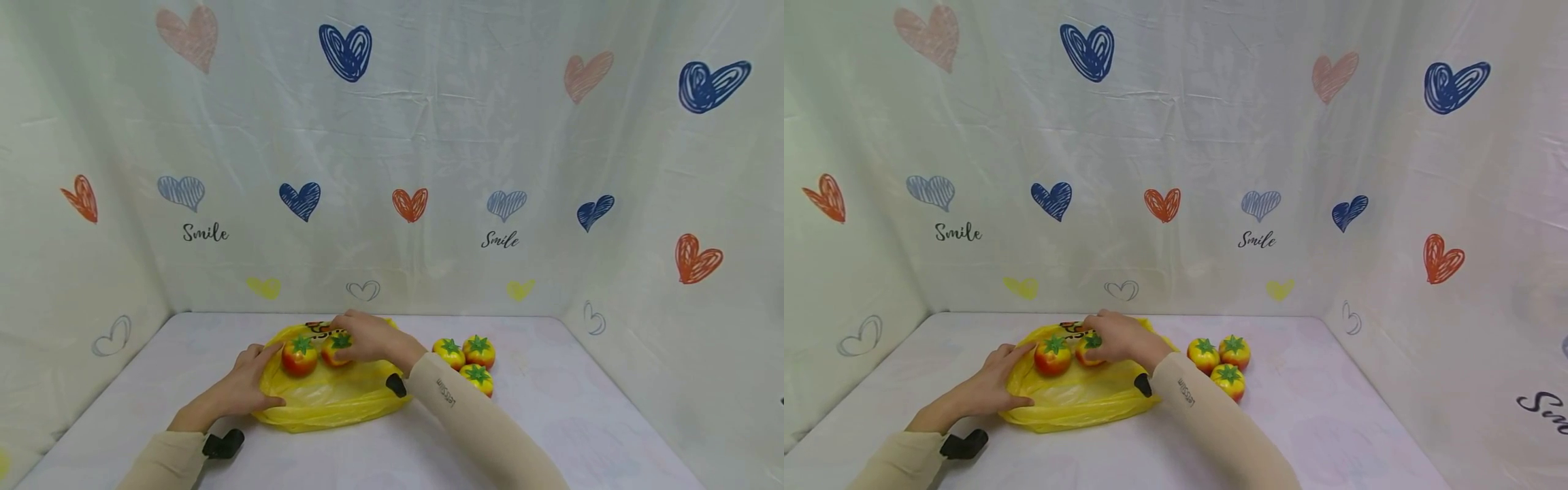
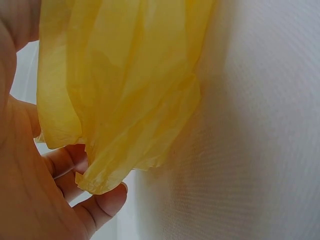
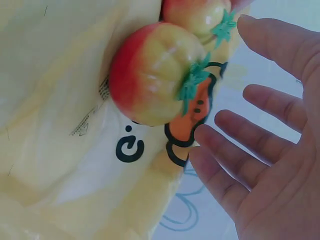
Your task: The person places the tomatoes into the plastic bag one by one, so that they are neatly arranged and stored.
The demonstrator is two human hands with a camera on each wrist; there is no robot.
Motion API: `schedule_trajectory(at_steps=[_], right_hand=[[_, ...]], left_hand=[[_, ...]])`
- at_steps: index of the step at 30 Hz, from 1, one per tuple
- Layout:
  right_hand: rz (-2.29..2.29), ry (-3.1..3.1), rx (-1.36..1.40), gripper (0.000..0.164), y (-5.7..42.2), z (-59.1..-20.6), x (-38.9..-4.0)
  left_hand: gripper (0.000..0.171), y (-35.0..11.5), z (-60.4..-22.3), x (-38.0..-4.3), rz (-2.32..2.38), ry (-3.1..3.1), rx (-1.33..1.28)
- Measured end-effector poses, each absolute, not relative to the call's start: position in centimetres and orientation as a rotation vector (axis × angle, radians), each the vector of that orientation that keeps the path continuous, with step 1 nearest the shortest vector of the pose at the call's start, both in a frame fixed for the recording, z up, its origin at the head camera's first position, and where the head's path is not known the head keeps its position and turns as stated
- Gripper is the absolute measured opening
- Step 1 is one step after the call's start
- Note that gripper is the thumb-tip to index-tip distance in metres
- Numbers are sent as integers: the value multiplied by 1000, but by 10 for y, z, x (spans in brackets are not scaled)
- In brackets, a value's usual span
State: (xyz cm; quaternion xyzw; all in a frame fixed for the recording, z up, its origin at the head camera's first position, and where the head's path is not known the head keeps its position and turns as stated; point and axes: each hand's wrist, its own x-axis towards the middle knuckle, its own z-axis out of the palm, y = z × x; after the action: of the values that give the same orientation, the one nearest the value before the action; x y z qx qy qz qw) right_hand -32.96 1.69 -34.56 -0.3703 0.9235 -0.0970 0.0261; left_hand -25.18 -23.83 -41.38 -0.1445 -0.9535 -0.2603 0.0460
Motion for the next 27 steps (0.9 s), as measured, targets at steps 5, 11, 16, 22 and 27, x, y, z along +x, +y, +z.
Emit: schedule_trajectory(at_steps=[5, 11, 16, 22, 27], right_hand=[[-350, 2870, -1146, 55, 27, -342, -321], [-341, 2900, -1172, 57, 37, -343, -313], [-343, 2922, -1213, 56, 49, -345, -305], [-329, 2953, -1274, 53, 67, -346, -297], [-352, 2983, -1268, 48, 79, -346, -291]], left_hand=[[99, -238, -414, -253, -781, -2910, -448], [99, -239, -412, -252, -762, -2917, -443], [100, -237, -409, -251, -770, -2932, -438], [101, -235, -410, -251, -785, -2948, -425], [101, -235, -411, -249, -789, -2956, -415]])
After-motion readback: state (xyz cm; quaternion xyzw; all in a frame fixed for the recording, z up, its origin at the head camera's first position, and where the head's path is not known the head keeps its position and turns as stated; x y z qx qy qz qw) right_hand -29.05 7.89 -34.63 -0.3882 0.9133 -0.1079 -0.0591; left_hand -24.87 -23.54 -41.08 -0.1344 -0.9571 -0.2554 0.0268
